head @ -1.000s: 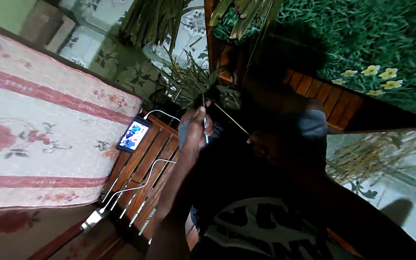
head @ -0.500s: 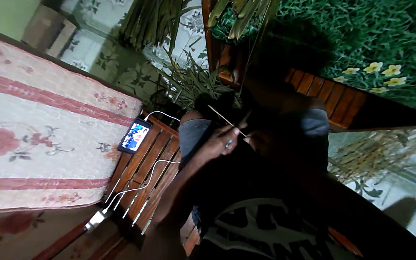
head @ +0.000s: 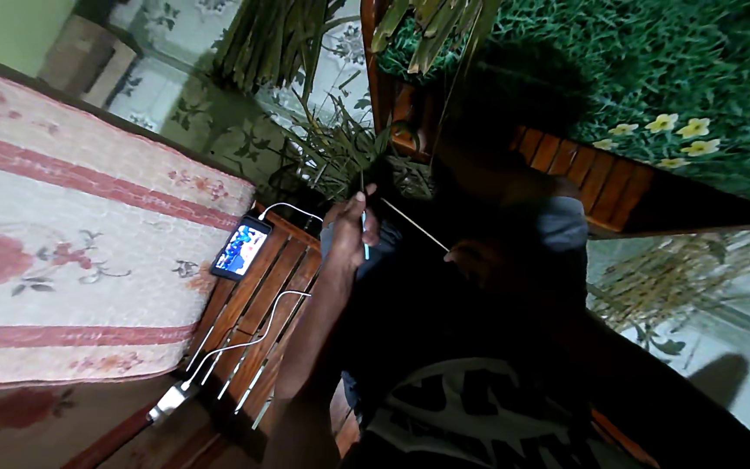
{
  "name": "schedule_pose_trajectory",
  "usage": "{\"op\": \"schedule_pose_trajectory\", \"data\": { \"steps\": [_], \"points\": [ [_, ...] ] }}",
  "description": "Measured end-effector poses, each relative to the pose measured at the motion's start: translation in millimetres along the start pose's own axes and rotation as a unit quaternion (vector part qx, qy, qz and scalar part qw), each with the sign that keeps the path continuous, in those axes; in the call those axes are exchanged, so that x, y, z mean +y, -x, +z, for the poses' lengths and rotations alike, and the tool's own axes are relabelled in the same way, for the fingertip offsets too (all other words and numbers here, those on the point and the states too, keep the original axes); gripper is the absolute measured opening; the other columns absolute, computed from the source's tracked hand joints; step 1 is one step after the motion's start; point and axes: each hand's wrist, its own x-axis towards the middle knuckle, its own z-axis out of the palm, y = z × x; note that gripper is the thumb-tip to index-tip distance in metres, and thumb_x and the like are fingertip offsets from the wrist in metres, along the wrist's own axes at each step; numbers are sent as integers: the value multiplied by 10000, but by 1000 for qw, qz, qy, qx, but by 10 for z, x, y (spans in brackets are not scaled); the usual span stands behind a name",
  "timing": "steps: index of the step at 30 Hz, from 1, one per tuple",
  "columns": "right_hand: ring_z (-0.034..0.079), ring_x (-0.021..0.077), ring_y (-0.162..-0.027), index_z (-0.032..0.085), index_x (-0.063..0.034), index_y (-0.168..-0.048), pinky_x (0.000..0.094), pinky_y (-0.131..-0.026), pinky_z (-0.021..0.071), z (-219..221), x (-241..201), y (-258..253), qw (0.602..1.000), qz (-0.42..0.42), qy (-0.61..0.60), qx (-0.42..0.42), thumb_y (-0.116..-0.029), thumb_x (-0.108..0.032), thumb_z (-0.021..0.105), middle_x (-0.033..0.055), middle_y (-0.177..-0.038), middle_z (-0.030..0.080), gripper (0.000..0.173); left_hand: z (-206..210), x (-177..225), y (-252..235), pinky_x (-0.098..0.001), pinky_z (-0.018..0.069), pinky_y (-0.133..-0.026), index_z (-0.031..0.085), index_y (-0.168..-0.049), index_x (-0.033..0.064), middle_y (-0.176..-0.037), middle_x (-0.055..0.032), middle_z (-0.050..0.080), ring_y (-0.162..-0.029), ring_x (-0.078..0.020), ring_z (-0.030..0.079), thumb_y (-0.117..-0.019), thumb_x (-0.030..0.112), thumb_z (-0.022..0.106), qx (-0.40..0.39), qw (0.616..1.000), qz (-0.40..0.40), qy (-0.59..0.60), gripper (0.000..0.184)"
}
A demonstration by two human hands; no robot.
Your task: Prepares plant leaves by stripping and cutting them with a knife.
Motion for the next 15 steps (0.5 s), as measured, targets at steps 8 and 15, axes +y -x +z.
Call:
{"op": "schedule_pose_trajectory", "data": {
  "steps": [8, 15],
  "points": [
    [470, 2, -520, 663, -58, -1101, 166, -476, 419, 195, 44, -74, 980, -17, -199, -15, -1086, -218, 408, -84, -682, 558, 302, 443, -314, 360, -178, 430, -472, 591, -1315, 44, -618, 65, 520, -482, -16, 466, -1091, 210, 425, -154, 973, -20, -172, 324],
    [455, -15, -514, 656, -68, -1073, 147, -481, 406, 149, 6, -77, 981, -11, -193, -33, -1076, -190, 409, -103, -666, 532, 275, 378, -247, 352, -169, 404, -454, 563, -1365, 53, -644, 61, 536, -481, -16, 456, -1084, 202, 436, -217, 956, -46, -192, 342]
  ]
}}
